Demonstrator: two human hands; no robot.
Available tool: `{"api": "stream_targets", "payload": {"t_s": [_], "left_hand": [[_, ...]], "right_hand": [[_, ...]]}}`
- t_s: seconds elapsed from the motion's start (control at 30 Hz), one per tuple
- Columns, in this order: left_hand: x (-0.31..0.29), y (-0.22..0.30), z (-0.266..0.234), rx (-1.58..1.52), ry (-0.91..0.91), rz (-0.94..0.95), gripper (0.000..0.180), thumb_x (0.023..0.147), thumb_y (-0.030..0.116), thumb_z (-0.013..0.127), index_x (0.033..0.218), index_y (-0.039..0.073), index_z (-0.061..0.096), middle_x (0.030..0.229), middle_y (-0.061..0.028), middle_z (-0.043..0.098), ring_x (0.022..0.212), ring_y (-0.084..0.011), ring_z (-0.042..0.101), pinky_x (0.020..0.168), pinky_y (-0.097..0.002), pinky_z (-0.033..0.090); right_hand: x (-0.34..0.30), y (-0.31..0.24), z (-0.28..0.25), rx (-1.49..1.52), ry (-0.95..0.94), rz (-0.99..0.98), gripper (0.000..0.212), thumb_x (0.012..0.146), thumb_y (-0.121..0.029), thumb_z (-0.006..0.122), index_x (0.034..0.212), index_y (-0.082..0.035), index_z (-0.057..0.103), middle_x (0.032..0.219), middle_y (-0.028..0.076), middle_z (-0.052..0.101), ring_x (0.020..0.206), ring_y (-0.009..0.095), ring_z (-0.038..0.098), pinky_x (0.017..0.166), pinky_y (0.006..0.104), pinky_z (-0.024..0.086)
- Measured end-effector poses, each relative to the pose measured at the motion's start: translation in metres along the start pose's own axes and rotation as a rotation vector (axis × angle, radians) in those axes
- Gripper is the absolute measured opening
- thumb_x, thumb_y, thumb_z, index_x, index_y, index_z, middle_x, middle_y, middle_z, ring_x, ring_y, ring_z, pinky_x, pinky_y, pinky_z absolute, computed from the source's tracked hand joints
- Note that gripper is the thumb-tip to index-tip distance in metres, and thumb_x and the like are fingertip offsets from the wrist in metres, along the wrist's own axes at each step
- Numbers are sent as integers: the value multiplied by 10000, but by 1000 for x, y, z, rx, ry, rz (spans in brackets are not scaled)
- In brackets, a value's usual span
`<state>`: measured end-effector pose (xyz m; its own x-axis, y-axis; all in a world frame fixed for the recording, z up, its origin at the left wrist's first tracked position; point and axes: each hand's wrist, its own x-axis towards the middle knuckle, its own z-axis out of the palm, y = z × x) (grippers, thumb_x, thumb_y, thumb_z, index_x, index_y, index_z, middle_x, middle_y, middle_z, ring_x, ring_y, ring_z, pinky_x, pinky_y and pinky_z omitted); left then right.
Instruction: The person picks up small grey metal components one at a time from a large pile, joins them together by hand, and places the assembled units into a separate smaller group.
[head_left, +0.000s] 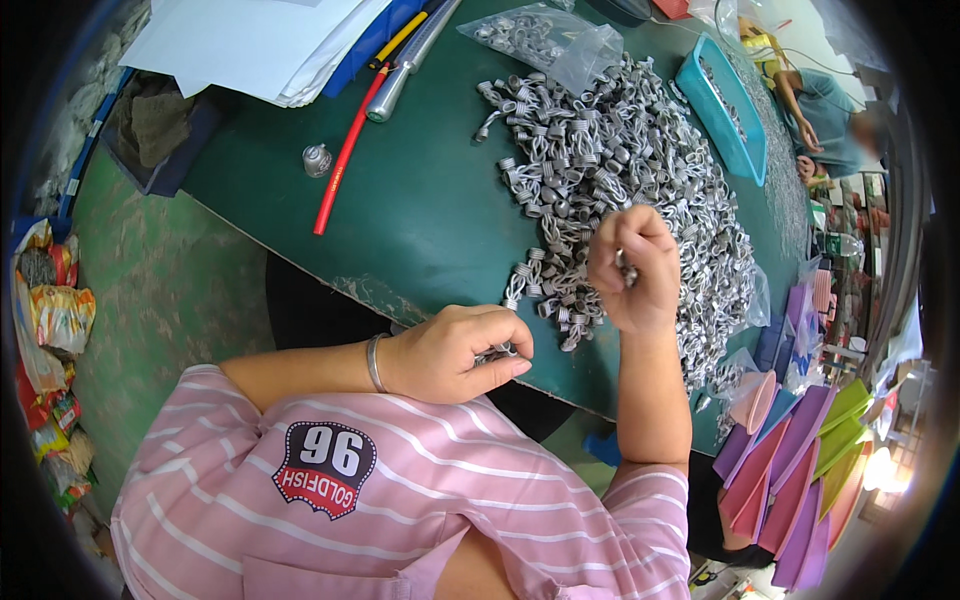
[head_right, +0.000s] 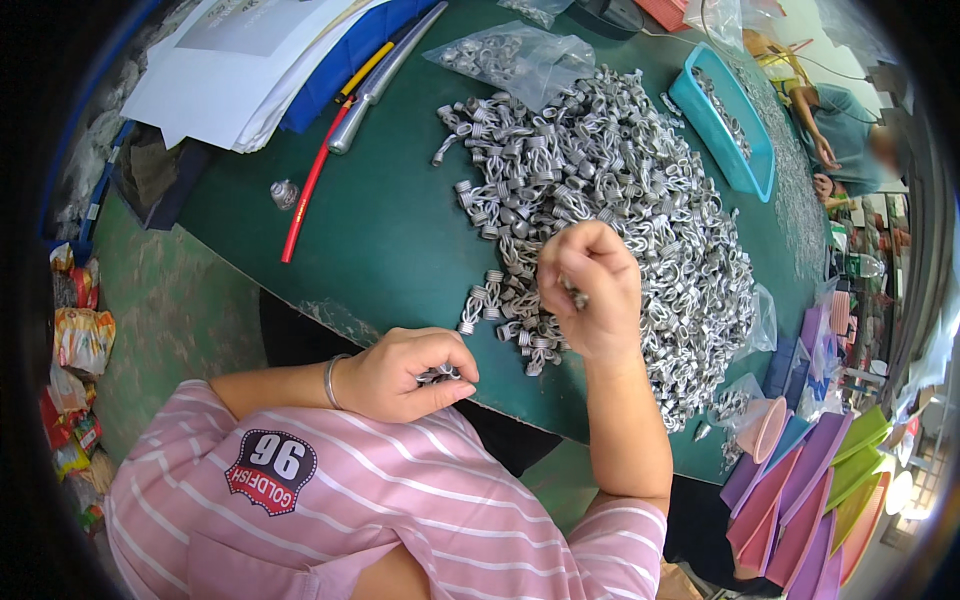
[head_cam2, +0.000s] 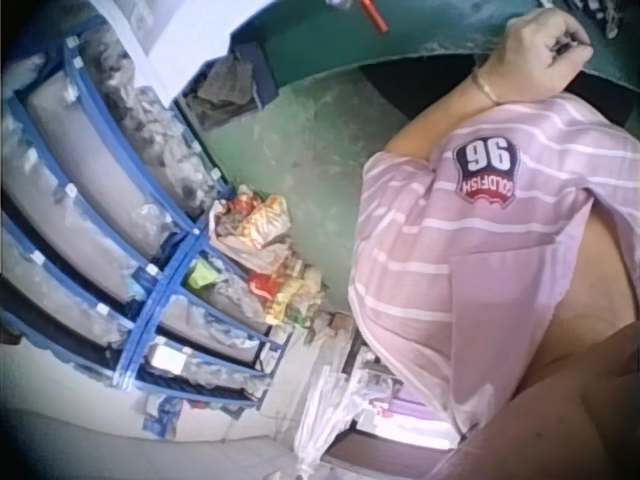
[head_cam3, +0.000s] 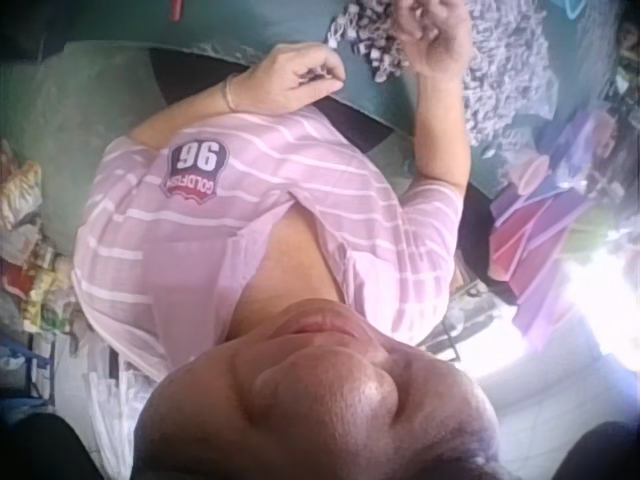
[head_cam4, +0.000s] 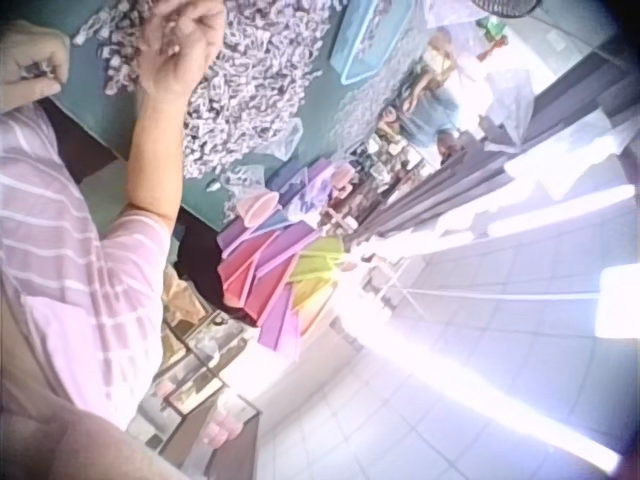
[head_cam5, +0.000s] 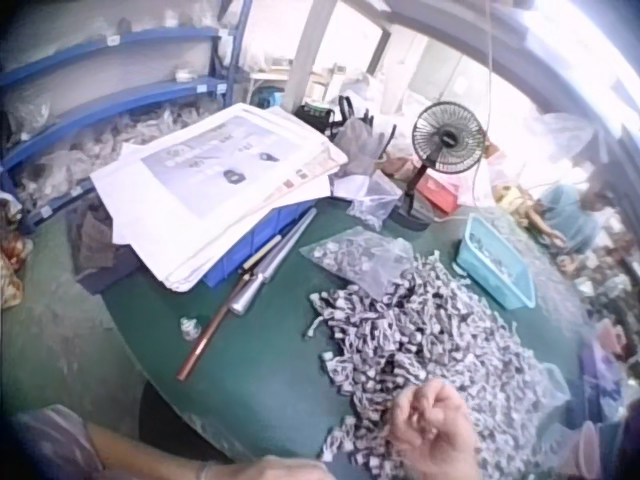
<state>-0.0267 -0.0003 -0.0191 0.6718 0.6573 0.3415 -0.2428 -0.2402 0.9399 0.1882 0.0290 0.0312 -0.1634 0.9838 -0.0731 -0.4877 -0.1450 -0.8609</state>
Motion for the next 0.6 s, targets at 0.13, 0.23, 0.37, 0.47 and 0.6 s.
{"api": "stream_targets", "payload": {"t_s": [0.13, 0.23, 0.37, 0.47, 0.6], "left_hand": [[0, 1, -1, 25, 8, -8, 103, 771, 27, 622, 856, 7, 566, 797, -96, 596, 697, -215, 590, 598, -287, 459], [0, 2, -2, 24, 12, -10, 101, 773, 30, 622, 855, 7, 566, 796, -97, 595, 696, -217, 589, 600, -289, 459], [-1, -1, -1, 13, 27, 8, 99, 775, 29, 621, 854, 7, 566, 794, -97, 594, 694, -217, 589, 600, -291, 459], [-1, -1, -1, 8, 22, 9, 99, 776, 28, 621, 857, 7, 566, 795, -98, 594, 696, -218, 590, 601, -293, 460], [-1, 1, -1, -18, 3, -21, 101, 784, 51, 600, 849, -2, 543, 790, -116, 580, 712, -260, 577, 620, -325, 462]], "right_hand": [[22, 7, 25, -1574, -3, -380, 94, 785, -85, 616, 762, -18, 553, 633, 99, 564, 607, 265, 598, 546, 359, 473], [27, 6, 36, -1939, 116, -235, 134, 772, -144, 631, 771, -26, 567, 721, 131, 603, 682, 329, 605, 577, 408, 481], [28, 0, 35, -2057, 0, -77, 174, 785, -185, 625, 812, -21, 573, 768, 142, 609, 705, 333, 611, 600, 420, 486], [25, -4, 34, -2028, -57, -85, 164, 783, -169, 626, 808, -17, 568, 770, 147, 608, 705, 334, 610, 596, 420, 481], [22, -5, 31, -2006, -98, -108, 148, 776, -150, 631, 827, -24, 570, 764, 135, 602, 688, 326, 604, 575, 413, 475]]}}
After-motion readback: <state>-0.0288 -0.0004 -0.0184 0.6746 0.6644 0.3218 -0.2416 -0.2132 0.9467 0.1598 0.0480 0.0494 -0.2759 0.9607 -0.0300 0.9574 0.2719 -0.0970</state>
